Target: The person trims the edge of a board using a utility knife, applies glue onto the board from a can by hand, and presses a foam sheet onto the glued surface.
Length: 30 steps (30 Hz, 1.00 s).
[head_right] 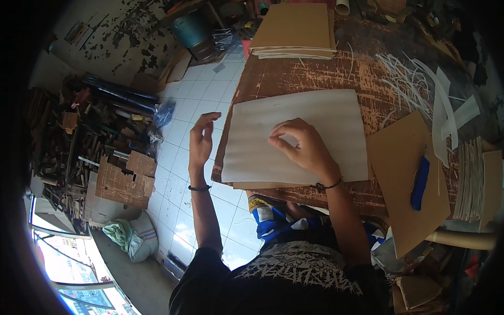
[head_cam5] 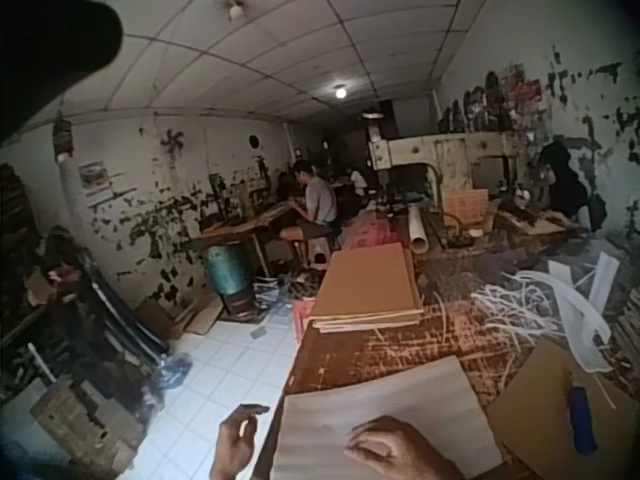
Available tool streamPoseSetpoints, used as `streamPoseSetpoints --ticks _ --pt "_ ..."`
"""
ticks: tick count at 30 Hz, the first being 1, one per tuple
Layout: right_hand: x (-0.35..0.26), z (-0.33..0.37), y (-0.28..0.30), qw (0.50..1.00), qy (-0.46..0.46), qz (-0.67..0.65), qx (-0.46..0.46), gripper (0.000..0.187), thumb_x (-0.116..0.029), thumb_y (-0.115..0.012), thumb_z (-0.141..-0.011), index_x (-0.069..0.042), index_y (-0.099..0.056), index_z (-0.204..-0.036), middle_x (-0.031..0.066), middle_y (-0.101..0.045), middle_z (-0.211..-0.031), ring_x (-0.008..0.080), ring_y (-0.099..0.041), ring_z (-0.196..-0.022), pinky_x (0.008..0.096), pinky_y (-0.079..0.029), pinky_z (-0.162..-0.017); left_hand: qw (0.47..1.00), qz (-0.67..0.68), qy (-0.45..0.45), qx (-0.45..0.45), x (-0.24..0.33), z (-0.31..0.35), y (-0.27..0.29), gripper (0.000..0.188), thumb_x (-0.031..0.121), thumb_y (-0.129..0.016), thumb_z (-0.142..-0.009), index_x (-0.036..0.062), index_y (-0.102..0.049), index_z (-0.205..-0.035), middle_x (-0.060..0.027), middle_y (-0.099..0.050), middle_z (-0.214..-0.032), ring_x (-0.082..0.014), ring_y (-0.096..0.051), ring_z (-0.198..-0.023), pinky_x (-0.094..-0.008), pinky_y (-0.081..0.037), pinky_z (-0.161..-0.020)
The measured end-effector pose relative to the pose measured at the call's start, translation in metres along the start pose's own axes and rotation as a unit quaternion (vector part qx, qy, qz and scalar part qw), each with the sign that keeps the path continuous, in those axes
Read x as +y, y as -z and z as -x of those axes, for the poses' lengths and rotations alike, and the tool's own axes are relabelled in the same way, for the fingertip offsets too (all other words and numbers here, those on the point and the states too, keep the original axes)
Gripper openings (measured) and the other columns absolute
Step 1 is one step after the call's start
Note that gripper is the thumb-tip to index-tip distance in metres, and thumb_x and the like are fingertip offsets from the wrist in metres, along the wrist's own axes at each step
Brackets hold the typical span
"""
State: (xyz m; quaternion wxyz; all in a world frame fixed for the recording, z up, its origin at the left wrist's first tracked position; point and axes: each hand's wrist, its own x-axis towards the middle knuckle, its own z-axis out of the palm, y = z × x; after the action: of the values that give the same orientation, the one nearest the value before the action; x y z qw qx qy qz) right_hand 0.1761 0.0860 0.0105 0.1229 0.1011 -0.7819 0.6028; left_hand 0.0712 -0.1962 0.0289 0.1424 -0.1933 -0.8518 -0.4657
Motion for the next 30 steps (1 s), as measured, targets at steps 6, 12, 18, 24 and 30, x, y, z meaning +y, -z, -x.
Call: streamPoseSetpoints --ticks 6,12,18,24,30 --pt "0.003 0.012 -0.023 0.928 0.145 0.336 -0.065 0.037 -0.029 -0.078 -0.084 -0.017 -0.073 -0.119 0.0079 -0.054 -0.146 0.0327 -0.047 -0.133 0.0456 -0.039 -0.112 0.901 -0.258 -0.149 -0.314 0.046 0.071 -0.033 0.091 0.058 -0.07 -0.085 0.002 -0.042 -0.151 -0.0197 -0.03 -0.162 -0.031 -0.024 -0.153 -0.0547 -0.017 -0.124" --pt "0.004 0.01 -0.023 0.93 0.131 0.334 -0.081 0.037 -0.031 -0.078 -0.084 -0.017 -0.075 -0.117 0.0079 -0.053 -0.147 0.0342 -0.045 -0.135 0.0469 -0.035 -0.116 0.925 -0.239 -0.138 -0.263 0.044 0.112 -0.03 0.098 0.062 -0.071 -0.079 0.0009 -0.043 -0.15 -0.0177 -0.037 -0.16 -0.0301 -0.029 -0.151 -0.0553 -0.019 -0.124" --pt "-0.014 0.045 -0.036 0.925 0.143 0.314 -0.157 0.035 -0.033 -0.075 -0.086 -0.011 -0.073 -0.113 0.0097 -0.057 -0.143 0.0309 -0.046 -0.137 0.0532 -0.03 -0.12 0.954 -0.153 -0.183 -0.181 0.025 0.13 -0.035 0.052 0.036 -0.075 -0.083 0.0098 -0.069 -0.128 -0.0089 -0.06 -0.141 -0.0291 -0.049 -0.139 -0.0523 -0.038 -0.117" --pt "-0.022 0.074 -0.035 0.925 0.117 0.331 -0.143 0.033 -0.033 -0.072 -0.09 -0.012 -0.073 -0.116 0.0084 -0.056 -0.144 0.03 -0.045 -0.139 0.0538 -0.032 -0.119 0.969 -0.109 -0.162 -0.148 0.022 0.145 -0.038 0.036 0.024 -0.077 -0.082 0.0089 -0.075 -0.114 -0.0088 -0.07 -0.126 -0.0266 -0.057 -0.132 -0.0502 -0.042 -0.115" --pt "-0.013 0.079 -0.038 0.925 0.117 0.345 -0.109 0.028 -0.032 -0.071 -0.091 -0.015 -0.077 -0.112 0.0048 -0.06 -0.142 0.0302 -0.046 -0.139 0.053 -0.032 -0.119 0.967 -0.081 -0.149 -0.193 0.025 0.139 -0.015 0.037 0.015 -0.079 -0.081 0.0062 -0.074 -0.116 -0.0079 -0.07 -0.126 -0.0265 -0.059 -0.129 -0.0437 -0.047 -0.113"
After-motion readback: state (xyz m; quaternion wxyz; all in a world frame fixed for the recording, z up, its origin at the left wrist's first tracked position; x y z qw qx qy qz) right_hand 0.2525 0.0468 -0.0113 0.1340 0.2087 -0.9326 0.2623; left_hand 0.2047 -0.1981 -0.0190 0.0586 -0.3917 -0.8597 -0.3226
